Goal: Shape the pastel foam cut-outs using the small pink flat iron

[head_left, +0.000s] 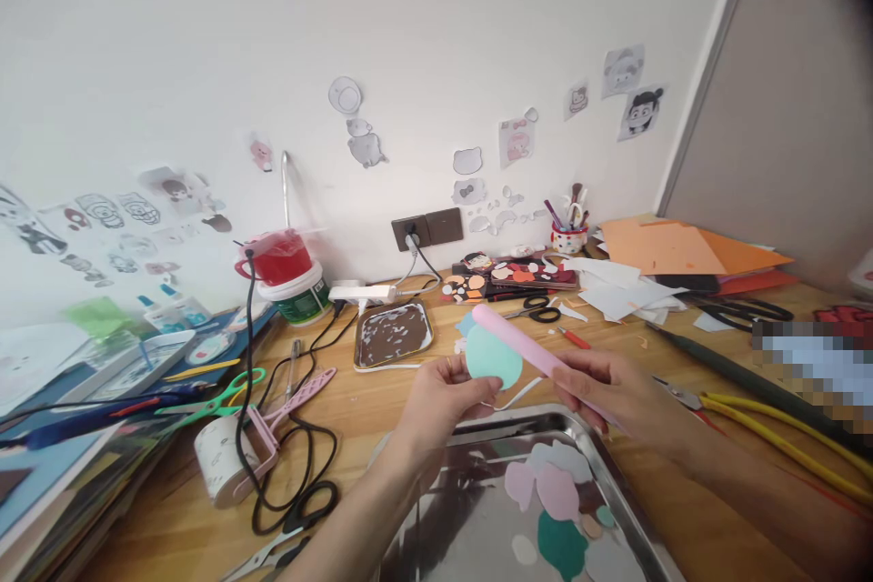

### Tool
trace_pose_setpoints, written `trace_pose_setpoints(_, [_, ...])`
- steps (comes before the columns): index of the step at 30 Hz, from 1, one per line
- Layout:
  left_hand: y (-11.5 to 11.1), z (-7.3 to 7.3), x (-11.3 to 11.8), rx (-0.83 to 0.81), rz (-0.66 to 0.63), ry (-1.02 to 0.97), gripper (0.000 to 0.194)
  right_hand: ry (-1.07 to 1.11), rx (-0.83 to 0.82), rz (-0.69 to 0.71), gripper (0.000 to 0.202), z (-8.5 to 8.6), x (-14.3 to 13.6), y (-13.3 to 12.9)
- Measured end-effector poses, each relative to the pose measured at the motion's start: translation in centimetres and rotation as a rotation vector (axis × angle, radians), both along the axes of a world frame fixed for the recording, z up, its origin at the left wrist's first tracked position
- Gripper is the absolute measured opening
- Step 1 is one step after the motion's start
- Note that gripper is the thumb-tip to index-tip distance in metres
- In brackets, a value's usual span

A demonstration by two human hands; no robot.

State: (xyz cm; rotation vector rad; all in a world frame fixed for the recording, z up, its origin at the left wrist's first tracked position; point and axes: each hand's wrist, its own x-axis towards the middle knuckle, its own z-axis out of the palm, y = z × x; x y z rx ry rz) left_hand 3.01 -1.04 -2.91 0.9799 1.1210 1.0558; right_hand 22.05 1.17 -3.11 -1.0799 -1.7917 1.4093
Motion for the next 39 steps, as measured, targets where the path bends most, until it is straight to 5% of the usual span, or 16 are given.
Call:
trace_pose_setpoints(17, [0.2, 0.5, -1.0, 0.062, 0.112, -0.056, 0.013, 0.058, -0.016, -0.147, 0.032, 0.7, 0.7, 0.6])
trace_pose_setpoints(28, [0.2, 0.4, -0.6, 0.039, 0.094, -0.082, 0.017, -0.034, 0.014, 0.072, 0.024, -0.3, -0.1, -0.3])
trace_pose_setpoints(39, [0.0, 0.2, 0.1, -0.012, 0.024, -0.036, 0.02, -0.072, 0.014, 0.1, 0.029, -0.1, -0.4, -0.9])
